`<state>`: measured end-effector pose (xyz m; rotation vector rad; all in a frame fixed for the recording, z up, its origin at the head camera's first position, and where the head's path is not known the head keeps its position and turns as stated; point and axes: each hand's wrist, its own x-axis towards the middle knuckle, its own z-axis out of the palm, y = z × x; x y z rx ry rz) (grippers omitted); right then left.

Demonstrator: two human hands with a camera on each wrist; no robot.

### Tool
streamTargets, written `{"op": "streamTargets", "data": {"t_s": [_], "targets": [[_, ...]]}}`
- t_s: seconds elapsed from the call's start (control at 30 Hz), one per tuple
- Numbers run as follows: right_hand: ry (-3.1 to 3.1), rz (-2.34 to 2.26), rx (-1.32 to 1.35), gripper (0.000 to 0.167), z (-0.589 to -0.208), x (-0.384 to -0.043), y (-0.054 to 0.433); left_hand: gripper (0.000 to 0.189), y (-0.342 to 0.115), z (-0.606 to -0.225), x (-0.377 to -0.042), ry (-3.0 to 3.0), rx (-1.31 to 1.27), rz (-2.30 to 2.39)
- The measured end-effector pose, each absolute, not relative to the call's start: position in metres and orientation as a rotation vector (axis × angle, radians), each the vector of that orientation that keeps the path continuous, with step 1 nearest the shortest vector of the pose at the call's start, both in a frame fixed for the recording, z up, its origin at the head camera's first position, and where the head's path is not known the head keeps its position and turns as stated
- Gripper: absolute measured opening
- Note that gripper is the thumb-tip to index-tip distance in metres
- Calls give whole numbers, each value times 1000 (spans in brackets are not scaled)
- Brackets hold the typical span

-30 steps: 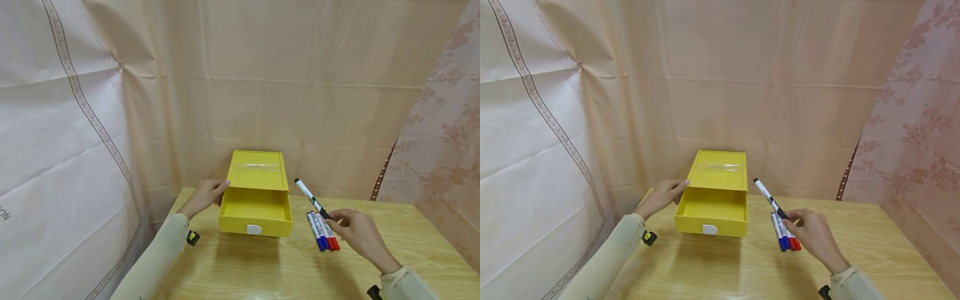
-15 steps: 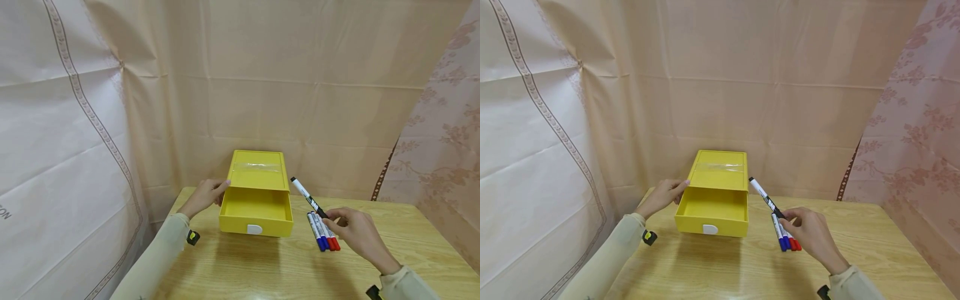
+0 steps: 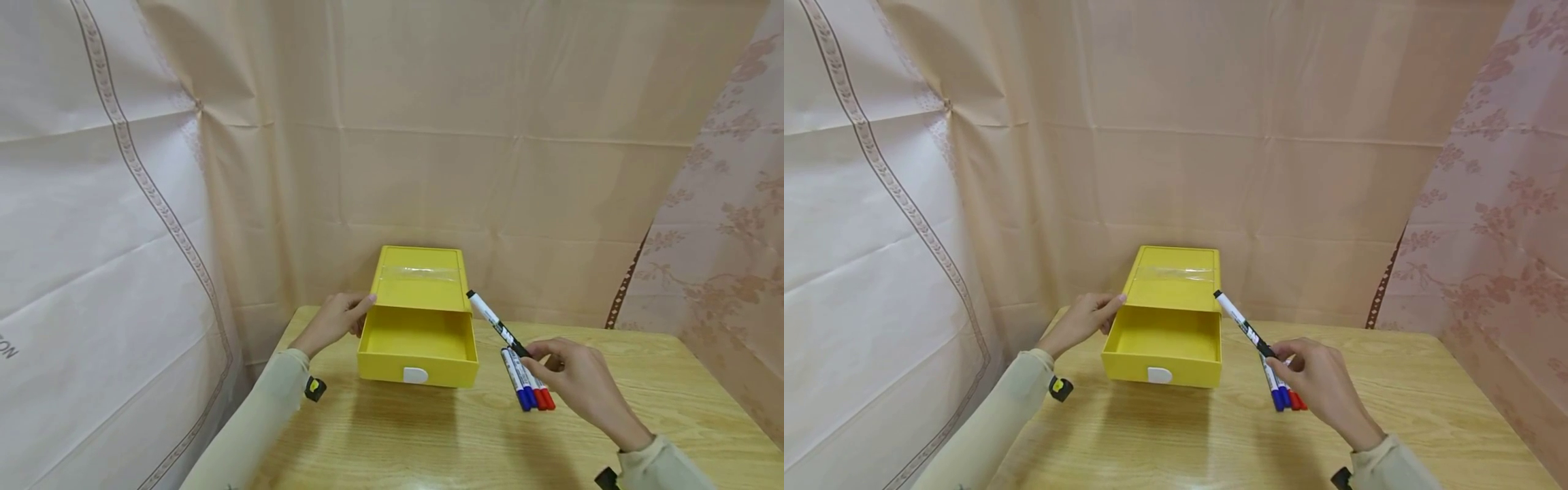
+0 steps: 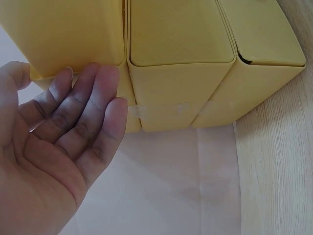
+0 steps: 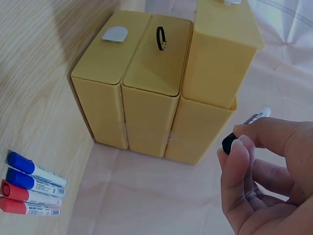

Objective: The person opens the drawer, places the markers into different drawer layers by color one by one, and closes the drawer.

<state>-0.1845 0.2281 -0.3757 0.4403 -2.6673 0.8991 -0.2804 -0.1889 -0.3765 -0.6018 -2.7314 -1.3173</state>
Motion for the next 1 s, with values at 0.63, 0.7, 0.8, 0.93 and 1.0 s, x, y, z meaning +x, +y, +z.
{"op": "streamTargets", "data": {"t_s": [0.63,0.7,0.8,0.93,1.0], "targets": [[-2641,885,492,11,-371,-184,220,52,-188,-379,-280,-2715,-609,-1335],[-2638,877,497,11,-370,-183,219,52,-188,-379,-279,-2714,-607,-1339],[-2630,869,515,11,-369,-183,217,52,-188,-379,-279,-2713,-604,-1342],[-2607,863,547,12,-367,-184,214,51,-188,-379,-279,-2708,-604,-1344],[-2595,868,562,12,-366,-184,213,51,-188,-379,-280,-2705,-607,-1342]]}}
